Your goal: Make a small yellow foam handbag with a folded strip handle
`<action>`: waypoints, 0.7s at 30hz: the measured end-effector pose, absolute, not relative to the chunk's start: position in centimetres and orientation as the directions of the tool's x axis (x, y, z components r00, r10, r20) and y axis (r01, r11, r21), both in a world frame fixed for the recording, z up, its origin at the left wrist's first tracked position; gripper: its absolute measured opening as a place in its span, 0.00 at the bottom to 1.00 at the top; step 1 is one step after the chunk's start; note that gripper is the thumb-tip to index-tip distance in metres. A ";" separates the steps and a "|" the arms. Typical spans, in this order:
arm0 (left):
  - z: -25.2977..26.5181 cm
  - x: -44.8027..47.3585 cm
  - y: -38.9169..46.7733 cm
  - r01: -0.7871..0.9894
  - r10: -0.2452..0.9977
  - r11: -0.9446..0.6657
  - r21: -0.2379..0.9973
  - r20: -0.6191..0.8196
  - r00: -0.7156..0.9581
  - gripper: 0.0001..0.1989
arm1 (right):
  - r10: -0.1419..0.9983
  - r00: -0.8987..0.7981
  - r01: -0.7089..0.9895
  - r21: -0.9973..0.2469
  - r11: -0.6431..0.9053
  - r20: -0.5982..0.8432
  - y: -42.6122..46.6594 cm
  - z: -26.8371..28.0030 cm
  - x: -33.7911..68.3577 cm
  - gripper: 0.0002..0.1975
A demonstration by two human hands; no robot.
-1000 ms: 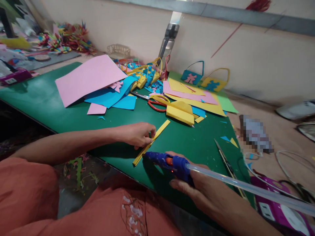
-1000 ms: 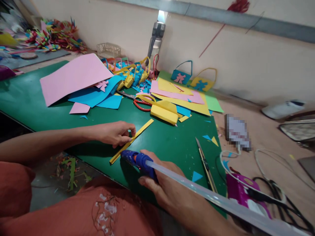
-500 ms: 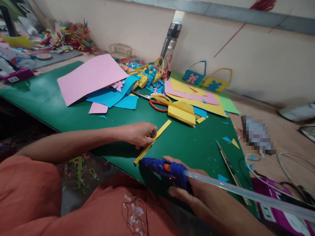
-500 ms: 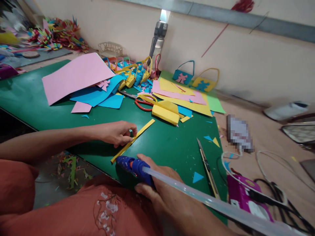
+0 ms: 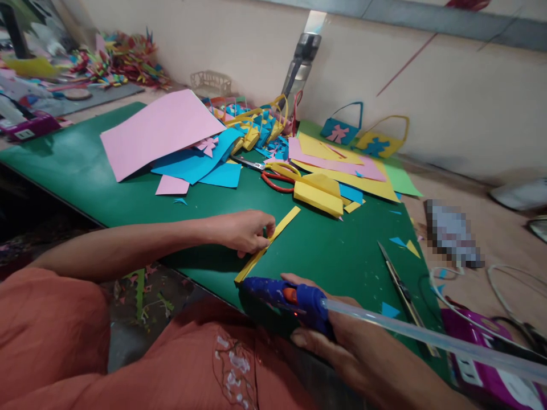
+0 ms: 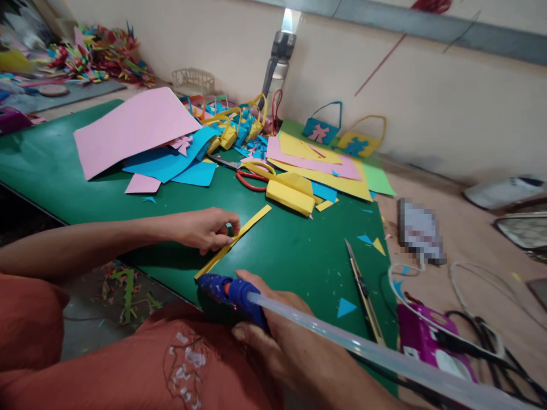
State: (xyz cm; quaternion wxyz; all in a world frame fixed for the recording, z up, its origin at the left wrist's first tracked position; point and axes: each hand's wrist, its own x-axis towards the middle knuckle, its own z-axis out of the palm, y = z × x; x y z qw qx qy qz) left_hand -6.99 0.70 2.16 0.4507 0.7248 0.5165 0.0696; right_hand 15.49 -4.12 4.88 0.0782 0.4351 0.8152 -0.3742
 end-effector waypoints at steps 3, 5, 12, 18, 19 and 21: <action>2.2 -7.0 0.7 0.680 0.810 -0.065 0.730 -0.359 0.463 0.09 | 0.645 -0.602 0.775 -0.541 0.328 -0.471 -4.1 4.9 15.4 0.30; 2.3 -6.9 0.6 0.682 0.809 -0.067 0.729 -0.360 0.464 0.08 | 0.657 -0.581 0.791 -0.525 0.315 -0.481 -4.0 5.0 15.4 0.30; 2.4 -7.0 0.5 0.672 0.804 -0.095 0.734 -0.342 0.486 0.07 | 0.745 -0.531 0.821 -0.465 0.332 -0.404 -3.4 5.4 15.3 0.23; 2.0 -7.1 0.5 0.654 0.802 -0.085 0.751 -0.338 0.493 0.07 | 0.772 -0.499 0.839 -0.441 0.318 -0.393 -2.4 5.5 15.3 0.12; 2.0 -7.1 0.5 0.657 0.802 -0.083 0.749 -0.341 0.490 0.07 | 0.776 -0.493 0.843 -0.437 0.314 -0.393 -2.3 5.5 15.4 0.12; 1.9 -7.0 0.6 0.666 0.802 -0.075 0.742 -0.352 0.483 0.07 | 0.786 -0.486 0.845 -0.434 0.312 -0.381 -2.0 5.5 15.5 0.11</action>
